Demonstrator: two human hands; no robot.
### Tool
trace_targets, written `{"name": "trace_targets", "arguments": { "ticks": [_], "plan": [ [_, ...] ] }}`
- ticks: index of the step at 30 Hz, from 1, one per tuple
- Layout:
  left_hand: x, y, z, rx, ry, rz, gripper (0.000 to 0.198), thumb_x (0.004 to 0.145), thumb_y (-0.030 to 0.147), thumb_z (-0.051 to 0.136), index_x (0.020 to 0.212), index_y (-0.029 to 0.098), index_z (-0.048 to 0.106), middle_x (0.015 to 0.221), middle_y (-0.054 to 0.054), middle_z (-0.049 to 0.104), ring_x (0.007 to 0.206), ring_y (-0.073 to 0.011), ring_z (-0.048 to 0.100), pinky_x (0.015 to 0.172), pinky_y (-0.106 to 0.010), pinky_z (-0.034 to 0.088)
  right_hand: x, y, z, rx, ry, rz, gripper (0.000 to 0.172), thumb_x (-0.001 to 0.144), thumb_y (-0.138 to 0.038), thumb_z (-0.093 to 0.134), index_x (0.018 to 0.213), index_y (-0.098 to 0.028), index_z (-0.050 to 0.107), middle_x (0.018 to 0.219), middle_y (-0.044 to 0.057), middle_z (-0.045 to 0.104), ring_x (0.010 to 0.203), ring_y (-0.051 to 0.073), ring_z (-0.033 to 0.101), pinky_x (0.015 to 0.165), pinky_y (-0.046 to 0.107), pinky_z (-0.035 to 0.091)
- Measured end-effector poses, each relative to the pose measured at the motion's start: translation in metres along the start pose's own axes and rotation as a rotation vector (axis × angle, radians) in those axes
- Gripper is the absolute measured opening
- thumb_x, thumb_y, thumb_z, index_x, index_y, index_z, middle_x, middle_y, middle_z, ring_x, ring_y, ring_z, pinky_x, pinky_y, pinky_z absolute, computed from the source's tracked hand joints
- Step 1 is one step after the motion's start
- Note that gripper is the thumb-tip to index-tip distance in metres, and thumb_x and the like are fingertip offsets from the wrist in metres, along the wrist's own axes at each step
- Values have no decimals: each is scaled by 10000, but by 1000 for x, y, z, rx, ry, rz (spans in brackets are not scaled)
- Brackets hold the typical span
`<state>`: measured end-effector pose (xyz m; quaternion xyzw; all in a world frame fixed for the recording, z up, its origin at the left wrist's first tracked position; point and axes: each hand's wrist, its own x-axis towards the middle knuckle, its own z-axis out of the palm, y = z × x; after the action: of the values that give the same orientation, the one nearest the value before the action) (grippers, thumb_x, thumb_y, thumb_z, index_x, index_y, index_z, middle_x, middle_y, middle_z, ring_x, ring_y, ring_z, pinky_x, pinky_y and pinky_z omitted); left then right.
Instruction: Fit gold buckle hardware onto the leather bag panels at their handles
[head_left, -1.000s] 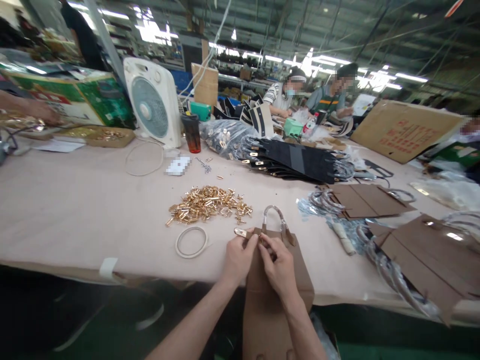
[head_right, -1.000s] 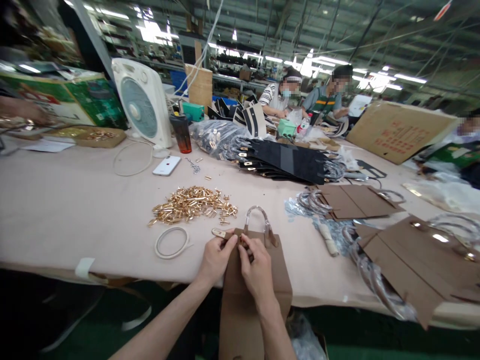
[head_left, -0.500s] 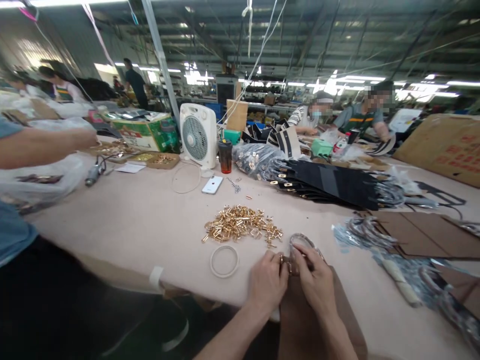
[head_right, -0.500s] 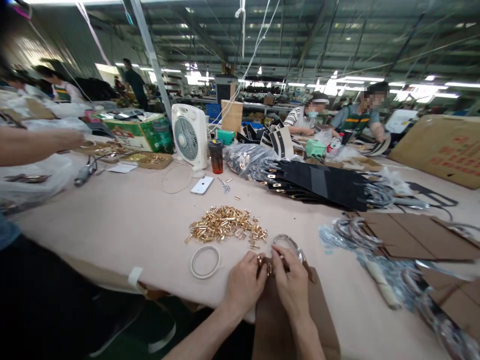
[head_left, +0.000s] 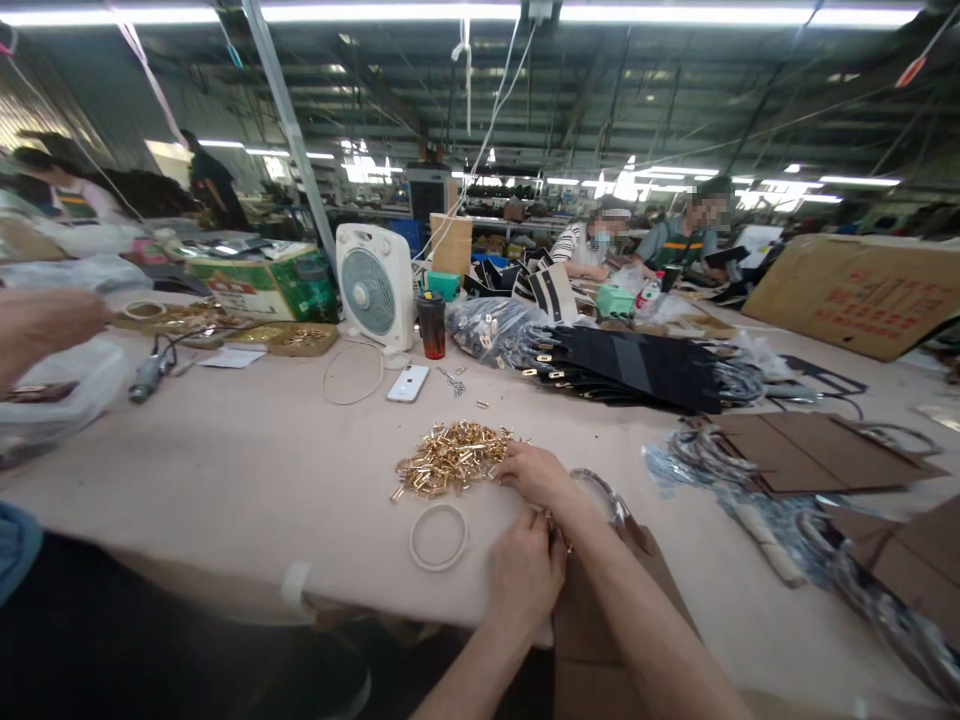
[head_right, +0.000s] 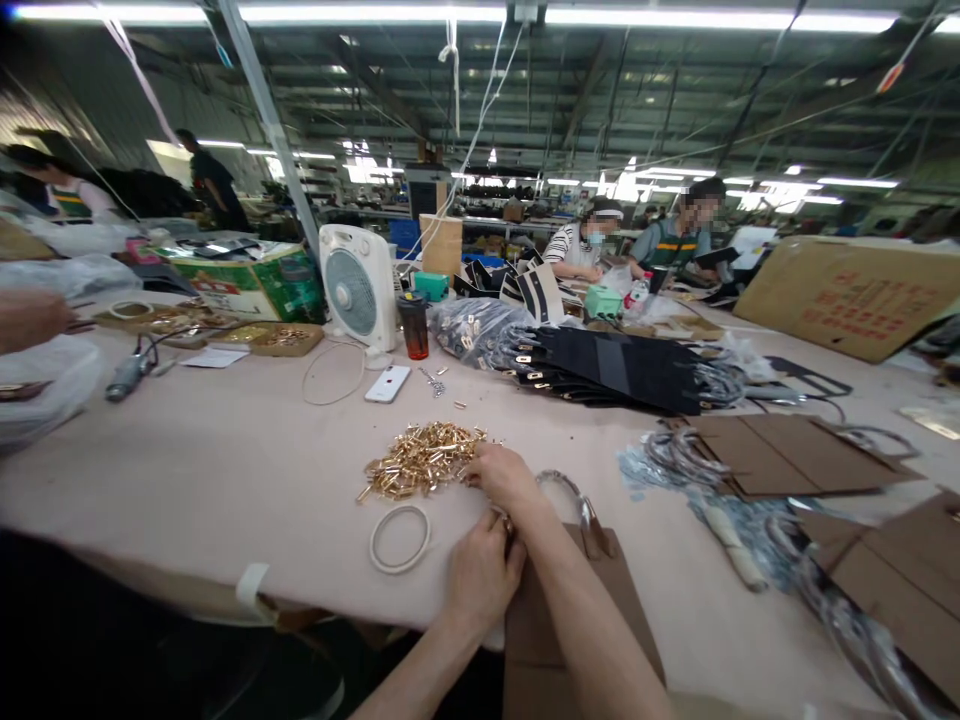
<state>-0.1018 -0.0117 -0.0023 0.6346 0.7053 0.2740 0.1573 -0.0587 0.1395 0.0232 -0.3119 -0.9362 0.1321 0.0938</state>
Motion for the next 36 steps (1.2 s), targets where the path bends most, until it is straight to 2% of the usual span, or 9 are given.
{"name": "trace_targets", "arguments": {
  "ticks": [3,7,13,17,21,26,28,32,36],
  "plan": [
    [1,1,3,30,5,7,243,1023,270,471,1168,241,665,1204,-69,712,982,-227,721,782,-301,505,-10,1,-2,71,69,19,132,948,-239,695,930,-291,815,1077,23,712,1011,176,662,872,260,491],
    [5,-1,10,76,20,18,281,1063,333,430,1120,209,676,1160,-78,719,886,-221,735,711,-301,497,-26,11,-11,545,421,11,113,948,-203,651,933,-230,760,1072,32,738,1055,173,661,983,293,485],
    [10,-4,16,23,65,53,334,1050,356,478,1294,211,655,1236,-95,713,1016,-253,733,839,-335,547,-78,43,-41,1355,882,224,241,866,-438,744,957,-220,692,1004,34,741,718,119,623,600,227,485],
    [10,-7,17,-66,106,56,370,1027,399,520,1339,232,628,1306,-91,676,1057,-267,718,884,-374,570,-144,63,-57,1625,1172,291,255,769,-354,857,921,-234,691,943,-3,712,707,88,606,559,176,473],
    [12,-9,17,-223,280,33,539,973,460,615,1452,236,516,1344,-108,614,925,-235,708,857,-399,597,-210,74,-51,1647,1250,424,376,726,-240,887,1061,-261,716,893,-25,690,726,81,621,583,153,495],
    [29,8,11,-241,476,299,448,977,305,617,1410,213,550,1382,-136,579,1248,-295,598,1084,-468,514,-254,67,-16,1558,1181,599,407,762,-349,877,1122,-218,741,950,26,714,787,128,665,651,220,557],
    [44,25,8,-204,406,474,330,987,230,586,1315,226,623,1279,-109,651,1232,-284,596,1095,-477,499,-258,60,0,1476,1169,644,448,772,-383,877,1164,-220,734,952,24,712,791,134,666,694,244,570],
    [88,62,12,-91,-18,777,270,984,144,544,1186,222,705,1217,-82,716,1201,-240,610,1079,-415,502,-256,49,22,1171,1072,716,470,822,-435,838,1214,-211,706,872,5,705,732,133,651,712,268,560],
    [132,83,31,168,-452,835,232,907,190,674,1125,202,753,1268,-115,722,1221,-280,620,1068,-404,480,-253,43,26,958,987,740,475,888,-507,747,1226,-183,668,897,49,749,747,173,692,736,317,579]
  ]
}}
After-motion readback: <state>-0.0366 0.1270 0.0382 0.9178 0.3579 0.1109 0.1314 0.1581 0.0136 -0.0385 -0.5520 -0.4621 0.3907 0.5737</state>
